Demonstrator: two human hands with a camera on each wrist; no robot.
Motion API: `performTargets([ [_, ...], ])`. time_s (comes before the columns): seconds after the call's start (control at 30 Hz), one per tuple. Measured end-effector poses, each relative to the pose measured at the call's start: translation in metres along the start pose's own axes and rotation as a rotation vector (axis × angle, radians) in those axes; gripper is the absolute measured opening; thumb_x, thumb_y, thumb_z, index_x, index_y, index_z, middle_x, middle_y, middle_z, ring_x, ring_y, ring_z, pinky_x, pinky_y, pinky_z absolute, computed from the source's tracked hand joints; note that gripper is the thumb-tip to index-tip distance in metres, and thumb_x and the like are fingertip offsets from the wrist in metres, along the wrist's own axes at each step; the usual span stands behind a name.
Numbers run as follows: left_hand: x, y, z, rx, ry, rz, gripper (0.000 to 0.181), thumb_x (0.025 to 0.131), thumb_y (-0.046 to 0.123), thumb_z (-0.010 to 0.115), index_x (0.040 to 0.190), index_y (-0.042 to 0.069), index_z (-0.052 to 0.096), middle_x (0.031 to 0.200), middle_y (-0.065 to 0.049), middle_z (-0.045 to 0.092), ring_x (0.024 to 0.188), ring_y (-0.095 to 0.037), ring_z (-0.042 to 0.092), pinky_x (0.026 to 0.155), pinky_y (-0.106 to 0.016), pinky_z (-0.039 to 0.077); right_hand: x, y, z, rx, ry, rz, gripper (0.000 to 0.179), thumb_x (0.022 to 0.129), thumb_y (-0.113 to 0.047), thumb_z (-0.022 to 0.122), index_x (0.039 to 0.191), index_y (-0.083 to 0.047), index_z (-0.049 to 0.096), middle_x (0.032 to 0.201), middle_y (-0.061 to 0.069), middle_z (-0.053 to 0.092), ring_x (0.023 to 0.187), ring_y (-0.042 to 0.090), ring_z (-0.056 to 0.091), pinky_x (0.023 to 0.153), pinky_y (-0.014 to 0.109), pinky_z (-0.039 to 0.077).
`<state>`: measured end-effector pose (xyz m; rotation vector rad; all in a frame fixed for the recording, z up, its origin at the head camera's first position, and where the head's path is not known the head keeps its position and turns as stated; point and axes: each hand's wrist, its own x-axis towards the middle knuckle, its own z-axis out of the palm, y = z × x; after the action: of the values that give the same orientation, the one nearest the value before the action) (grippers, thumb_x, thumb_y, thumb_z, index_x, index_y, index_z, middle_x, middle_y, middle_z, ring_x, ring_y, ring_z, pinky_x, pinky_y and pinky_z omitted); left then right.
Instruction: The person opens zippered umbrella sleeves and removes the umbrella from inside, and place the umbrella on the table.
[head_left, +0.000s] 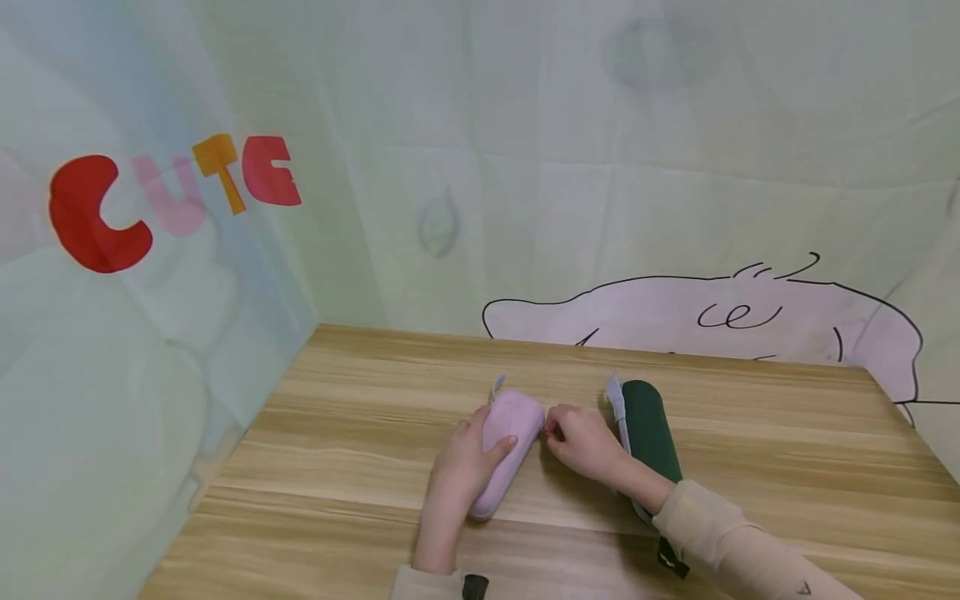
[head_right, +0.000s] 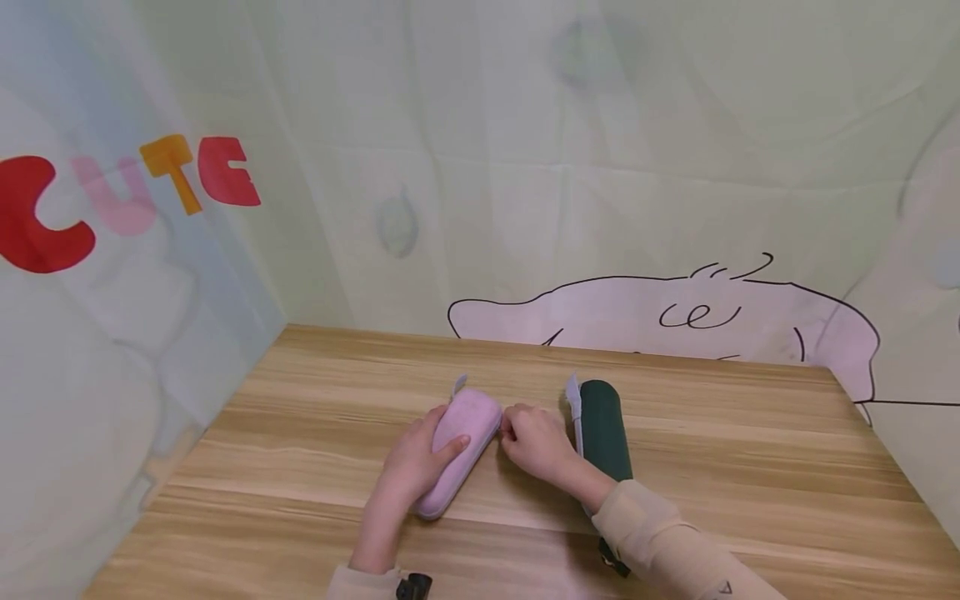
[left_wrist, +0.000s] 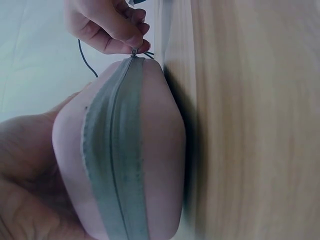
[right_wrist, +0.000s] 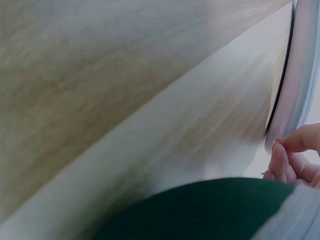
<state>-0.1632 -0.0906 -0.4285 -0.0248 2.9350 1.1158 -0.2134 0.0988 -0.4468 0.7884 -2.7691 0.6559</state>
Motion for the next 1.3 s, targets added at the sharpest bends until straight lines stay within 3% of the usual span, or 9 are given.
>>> performTargets([
  [0.53, -0.0015, 0.0015, 0.0014, 0.028, 0.007, -0.021, 0.067, 0.089, 0.043, 0.064, 0.14, 0.005, 0.045, 0.126, -0.029, 0.057, 0.111, -0.044, 0.058, 0.088, -0.058, 0.048, -0.0018, 0.0006, 0.0035, 0.005, 0.011, 0.004, 0.01, 0.076, -0.002, 0.069, 0.072, -0.011, 0.064, 0.065, -0.003, 0.059, 0.059, 0.004, 0.048, 0.055, 0.018, 0.038],
  [0.87, -0.0021, 0.0073, 0.0005, 0.035, -0.005, -0.071, 0.069, 0.089, 0.045, 0.063, 0.142, 0.006, 0.043, 0.129, -0.029, 0.056, 0.112, -0.046, 0.058, 0.089, -0.059, 0.047, -0.0012, -0.0002, 0.0032, 0.016, 0.01, 0.024, 0.011, 0.076, -0.004, 0.07, 0.073, -0.012, 0.063, 0.065, -0.005, 0.057, 0.059, 0.003, 0.047, 0.056, 0.018, 0.038],
  [1.3, -0.0039, 0.0088, 0.0024, 0.064, 0.026, -0.071, 0.069, 0.088, 0.046, 0.063, 0.14, 0.005, 0.044, 0.121, -0.029, 0.06, 0.106, -0.045, 0.06, 0.084, -0.057, 0.049, -0.0026, -0.003, 0.0021, 0.014, 0.006, 0.006, 0.011, 0.076, -0.003, 0.068, 0.072, -0.011, 0.063, 0.065, -0.004, 0.058, 0.059, 0.003, 0.046, 0.054, 0.017, 0.037],
])
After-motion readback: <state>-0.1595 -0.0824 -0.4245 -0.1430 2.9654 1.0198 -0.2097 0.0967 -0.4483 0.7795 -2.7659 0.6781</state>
